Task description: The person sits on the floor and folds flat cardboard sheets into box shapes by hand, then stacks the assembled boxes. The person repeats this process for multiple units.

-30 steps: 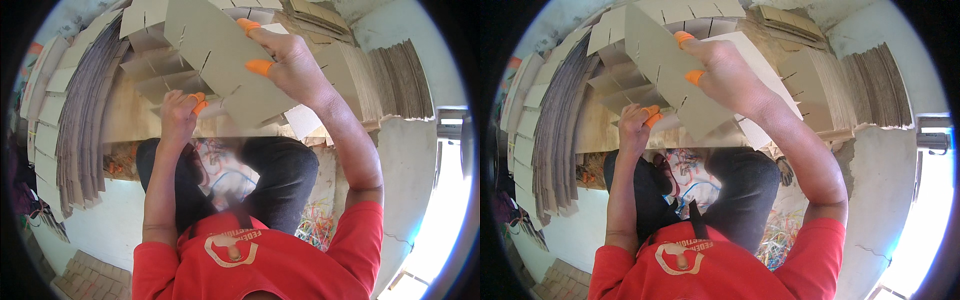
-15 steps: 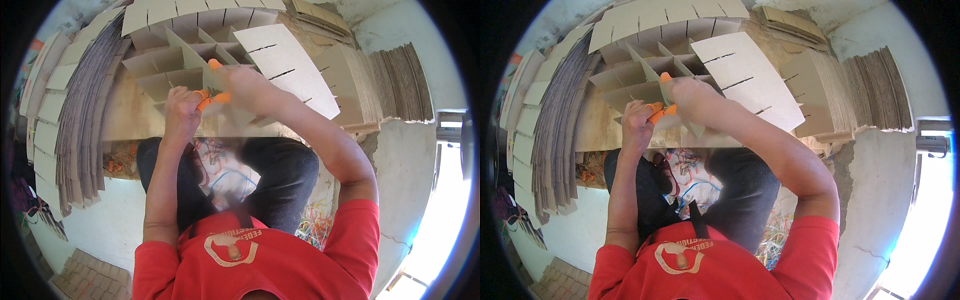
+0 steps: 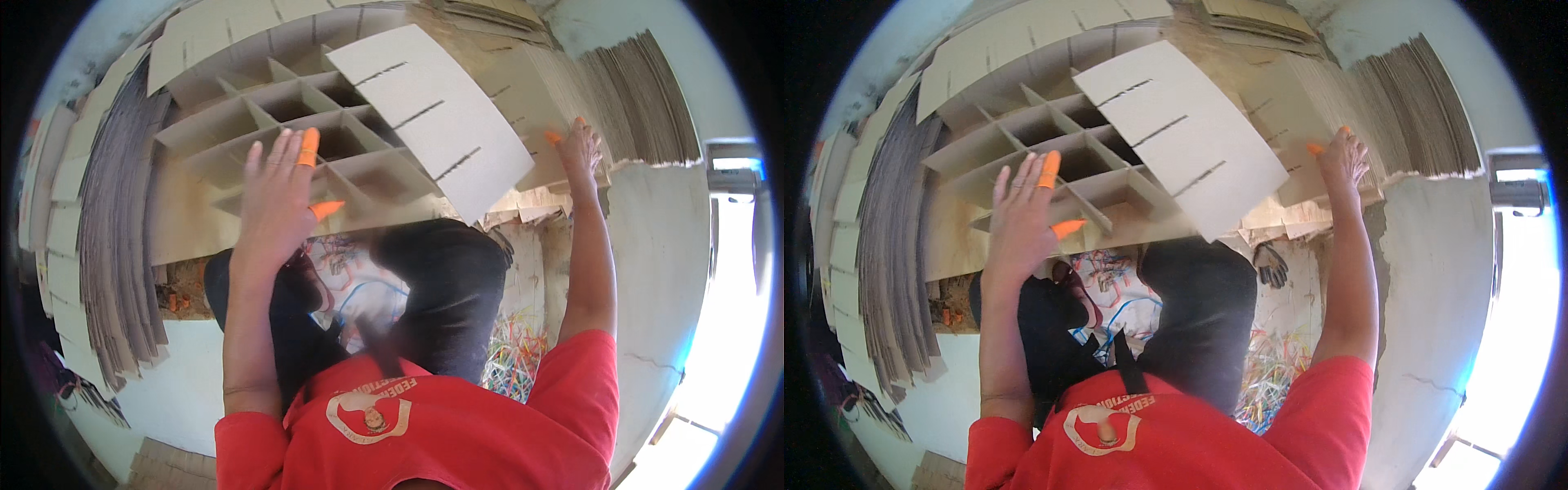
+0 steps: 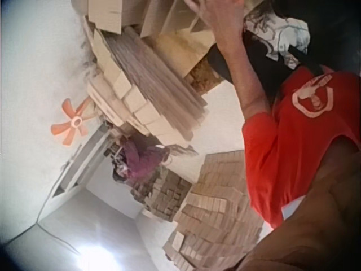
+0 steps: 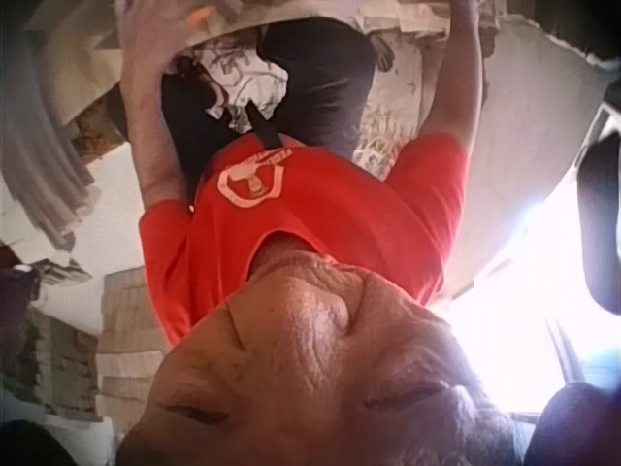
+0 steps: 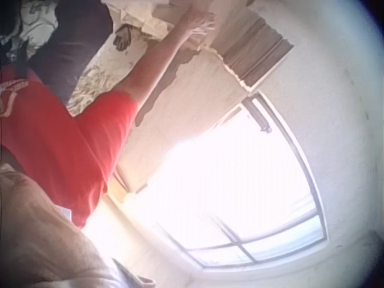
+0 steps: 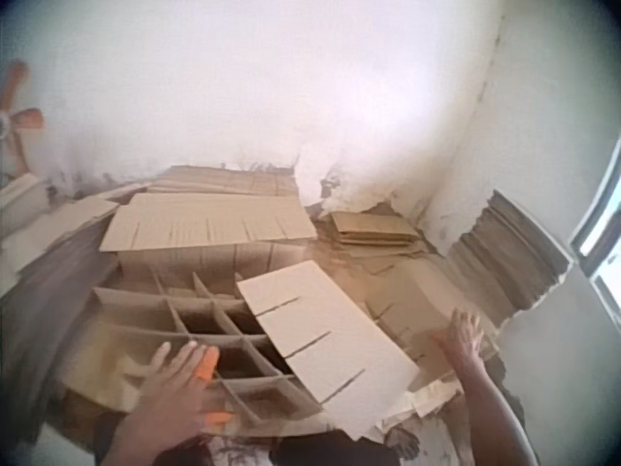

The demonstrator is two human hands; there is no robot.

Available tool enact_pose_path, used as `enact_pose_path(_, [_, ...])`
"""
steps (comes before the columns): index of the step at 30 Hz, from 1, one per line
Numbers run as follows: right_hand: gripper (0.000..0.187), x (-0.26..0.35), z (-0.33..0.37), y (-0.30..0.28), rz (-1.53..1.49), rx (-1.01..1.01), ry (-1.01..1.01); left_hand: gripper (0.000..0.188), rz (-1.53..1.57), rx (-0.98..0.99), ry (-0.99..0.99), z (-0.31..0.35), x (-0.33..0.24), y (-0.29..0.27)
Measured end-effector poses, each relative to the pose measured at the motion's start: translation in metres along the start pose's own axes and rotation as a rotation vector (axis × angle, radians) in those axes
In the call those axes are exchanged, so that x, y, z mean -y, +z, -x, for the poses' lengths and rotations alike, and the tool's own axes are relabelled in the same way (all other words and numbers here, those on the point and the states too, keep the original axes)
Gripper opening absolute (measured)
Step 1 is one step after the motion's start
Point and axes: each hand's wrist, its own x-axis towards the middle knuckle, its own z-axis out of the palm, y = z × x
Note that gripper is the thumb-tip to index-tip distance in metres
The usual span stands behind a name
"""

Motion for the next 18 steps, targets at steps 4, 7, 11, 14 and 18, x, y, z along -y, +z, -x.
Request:
enact_pose_path(4, [0.054,-0.053,-0.022,0.051,0.041,0.003,-0.116,0.077,0.05,-0.119,0.004,-0.006,-0.002,-0.004])
enact_pose_path(7, [0.044,-0.06,-0.029,0.059,-0.17,-0.069,-0.171,0.072,0.103,-0.237,-0.022,0.004,-0.001,-0.009])
enact_pose_path(11, [0.036,-0.06,-0.026,0.045,-0.364,-0.132,-0.112,0.064,0.091,-0.344,-0.023,0.02,0.017,-0.012])
enact_pose_path(14, [0.034,-0.053,-0.02,0.032,-0.361,-0.188,-0.044,0.056,0.079,-0.344,-0.082,0.032,0.024,-0.017])
enact_pose_path(18, [0.024,-0.026,0.0,-0.03,-0.675,-0.585,-0.008,0.051,0.024,-0.405,-0.153,0.043,0.032,-0.02])
